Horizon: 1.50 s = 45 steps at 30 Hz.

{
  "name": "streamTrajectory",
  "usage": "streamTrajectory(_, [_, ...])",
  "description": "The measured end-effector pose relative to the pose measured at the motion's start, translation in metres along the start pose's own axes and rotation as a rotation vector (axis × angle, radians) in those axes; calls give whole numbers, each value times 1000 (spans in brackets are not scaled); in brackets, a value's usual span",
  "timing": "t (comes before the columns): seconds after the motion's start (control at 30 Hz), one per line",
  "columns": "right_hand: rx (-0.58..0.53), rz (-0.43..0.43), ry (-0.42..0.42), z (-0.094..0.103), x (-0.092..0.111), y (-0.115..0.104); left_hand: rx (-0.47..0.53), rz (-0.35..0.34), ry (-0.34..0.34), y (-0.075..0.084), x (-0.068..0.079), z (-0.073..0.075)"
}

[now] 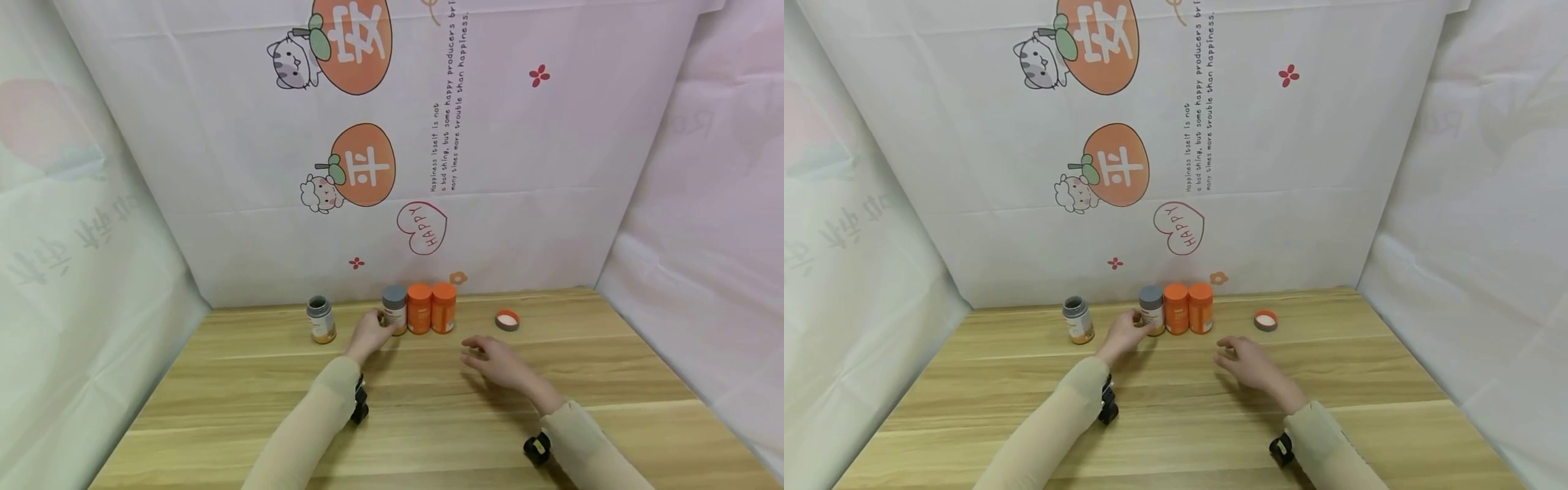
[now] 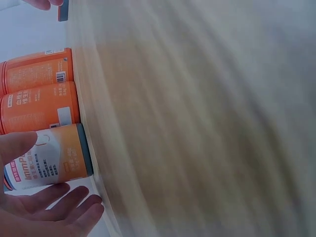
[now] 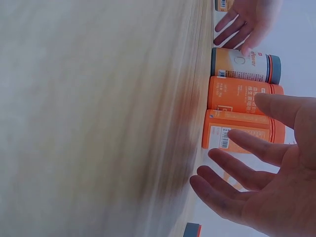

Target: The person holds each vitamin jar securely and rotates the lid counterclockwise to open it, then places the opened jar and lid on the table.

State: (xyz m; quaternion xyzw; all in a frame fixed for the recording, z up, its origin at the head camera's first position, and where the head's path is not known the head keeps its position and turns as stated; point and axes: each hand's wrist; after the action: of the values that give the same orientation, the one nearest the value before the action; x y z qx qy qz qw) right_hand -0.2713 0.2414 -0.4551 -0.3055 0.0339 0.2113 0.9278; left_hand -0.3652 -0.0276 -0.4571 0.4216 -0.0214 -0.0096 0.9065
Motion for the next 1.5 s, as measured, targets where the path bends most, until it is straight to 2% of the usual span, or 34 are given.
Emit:
streamTrajectory(0.27, [-13,-4,-3,1,1,-2,70,16,10,-2,-7,-4])
streamTrajectory(0.4, [-15,-10,-2,1,1,-2,75,-16,30,-3,-10,-5])
streamTrajectory(0.57, [-15,-16,-8,0,1,-3,98,7,15,-4,-15,-9])
streamTrajectory(1.0, [-18,-10,-2,-1,1,-3,138,3,49,-1,-16,-17])
streamTrajectory(1.13, [-19,-1,-1,-1,1,-2,155,-9,52,-4,-18,-17])
streamTrajectory(1.37, [-30,2,-8,-1,2,-1,190,22,41,-3,-17,-15])
streamTrajectory(1.5, [-33,4,-5,-1,2,0,191,21,59,-2,-14,-14])
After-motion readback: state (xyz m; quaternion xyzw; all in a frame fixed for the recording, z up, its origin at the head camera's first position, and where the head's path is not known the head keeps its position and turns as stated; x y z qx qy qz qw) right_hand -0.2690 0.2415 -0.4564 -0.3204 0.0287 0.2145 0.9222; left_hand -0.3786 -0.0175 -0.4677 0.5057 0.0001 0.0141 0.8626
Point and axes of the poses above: each hand's wrist, its own x-axis away from the middle knuckle, its own z-axis out of the back of the hand, y = z × x, and after that the axes turned 9 degrees about z, right-handed
